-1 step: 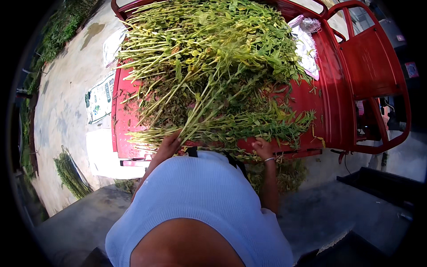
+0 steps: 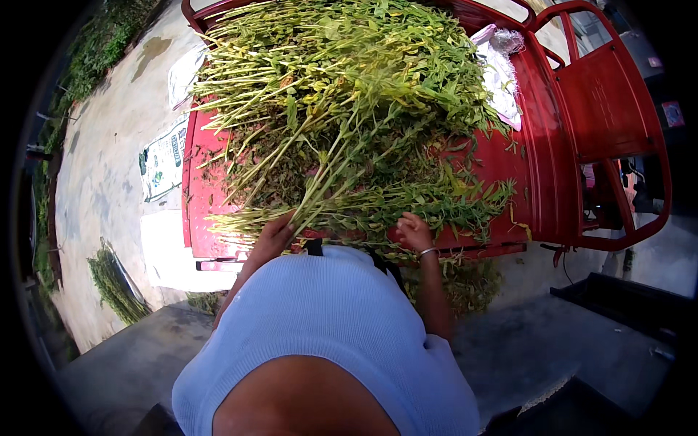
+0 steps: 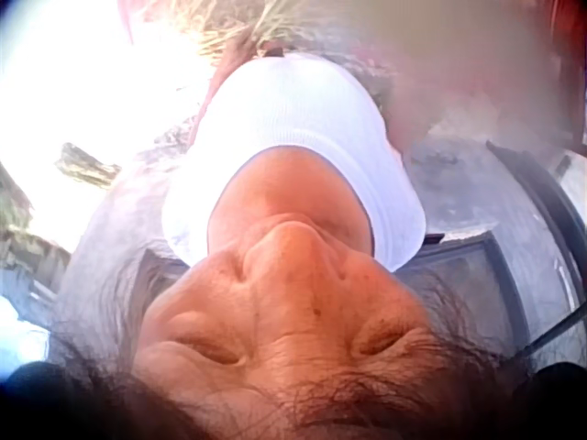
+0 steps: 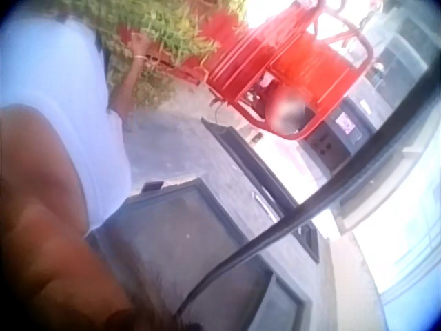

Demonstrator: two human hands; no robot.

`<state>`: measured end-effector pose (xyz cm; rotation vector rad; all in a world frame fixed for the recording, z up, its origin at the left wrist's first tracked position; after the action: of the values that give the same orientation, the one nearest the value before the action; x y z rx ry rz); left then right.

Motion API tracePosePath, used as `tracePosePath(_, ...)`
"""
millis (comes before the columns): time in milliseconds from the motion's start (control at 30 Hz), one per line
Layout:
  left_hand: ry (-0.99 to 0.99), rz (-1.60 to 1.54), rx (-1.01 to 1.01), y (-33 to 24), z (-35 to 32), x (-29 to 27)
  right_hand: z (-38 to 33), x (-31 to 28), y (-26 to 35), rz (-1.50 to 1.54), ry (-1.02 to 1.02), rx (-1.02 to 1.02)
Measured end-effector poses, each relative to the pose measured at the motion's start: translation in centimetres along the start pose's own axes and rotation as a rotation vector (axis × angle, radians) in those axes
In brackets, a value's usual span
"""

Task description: The person stands at the back of a red three-wheeled vehicle and sorts through a large pile of green leafy plants. They repeatedly pick up bunches of stems, separate them, and place them back onto the pile, occasionally discarding small debris. The task involves manual handling and organizing of the plant material within the vehicle's cargo bed.

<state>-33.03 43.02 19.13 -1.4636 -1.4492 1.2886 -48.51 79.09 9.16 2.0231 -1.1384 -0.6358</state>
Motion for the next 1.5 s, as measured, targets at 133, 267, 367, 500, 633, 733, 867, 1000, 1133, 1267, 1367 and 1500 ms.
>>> tracePosePath(133,0.050,-0.323,-0.297,-3.9,-1.7,-2.2,6.7,13.4,6.5,0.947,0.349,-0.025)
tracePosePath(267,0.004,-0.203,-0.257,-3.3,-3.5,-4.1,8.3,18.1,10.1,0.974,0.548,-0.028)
tracePosePath(367,-0.057,-0.128,-0.316,-4.7,-4.4,-4.1,8.0,19.0,10.9,0.999,0.632,-0.014)
tracePosePath(500,-0.194,0.553,-0.148,-5.2,-5.8,-4.2,7.6,18.6,11.7,1.085,0.839,-0.016)
tracePosePath(633,-0.243,0.612,-0.170,-5.5,-6.2,-4.2,7.0,18.1,13.0,1.022,0.848,-0.075)
tracePosePath(733,-0.292,0.399,-0.133,-4.9,-6.2,-4.4,6.3,18.5,14.0,1.035,0.860,-0.080)
tracePosePath(867,-0.138,0.031,-0.287,-6.1,-5.5,-4.7,8.1,18.1,13.1,1.015,0.976,-0.076)
tracePosePath(1000,-0.091,-0.305,-0.411,-8.0,-5.6,-4.4,8.2,18.1,13.0,0.993,0.986,-0.182)
tracePosePath(1133,0.079,-0.255,-0.466,-7.8,-5.1,-3.8,7.8,18.1,13.8,0.942,1.029,-0.199)
tracePosePath(1267,0.265,-0.136,-0.500,-8.4,-3.7,-4.2,8.6,17.4,13.5,0.820,0.984,-0.115)
tracePosePath(1367,0.248,-0.385,-0.597,-9.6,-3.6,-3.8,8.0,18.0,14.4,0.990,1.093,-0.159)
tracePosePath(1500,0.349,-0.579,-0.573,-11.9,-3.2,-3.5,10.1,18.6,12.1,1.055,1.074,-0.103)
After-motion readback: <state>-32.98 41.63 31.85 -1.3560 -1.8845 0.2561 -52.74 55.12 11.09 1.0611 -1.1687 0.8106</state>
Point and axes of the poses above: each hand's wrist, its own z-axis towards the middle knuckle, its own x-axis out of the palm, y = z × x, the point moved 3 cm from there along z, towards the middle knuckle, and after that the axes turned 1 degree about z, right-handed, at the moved point
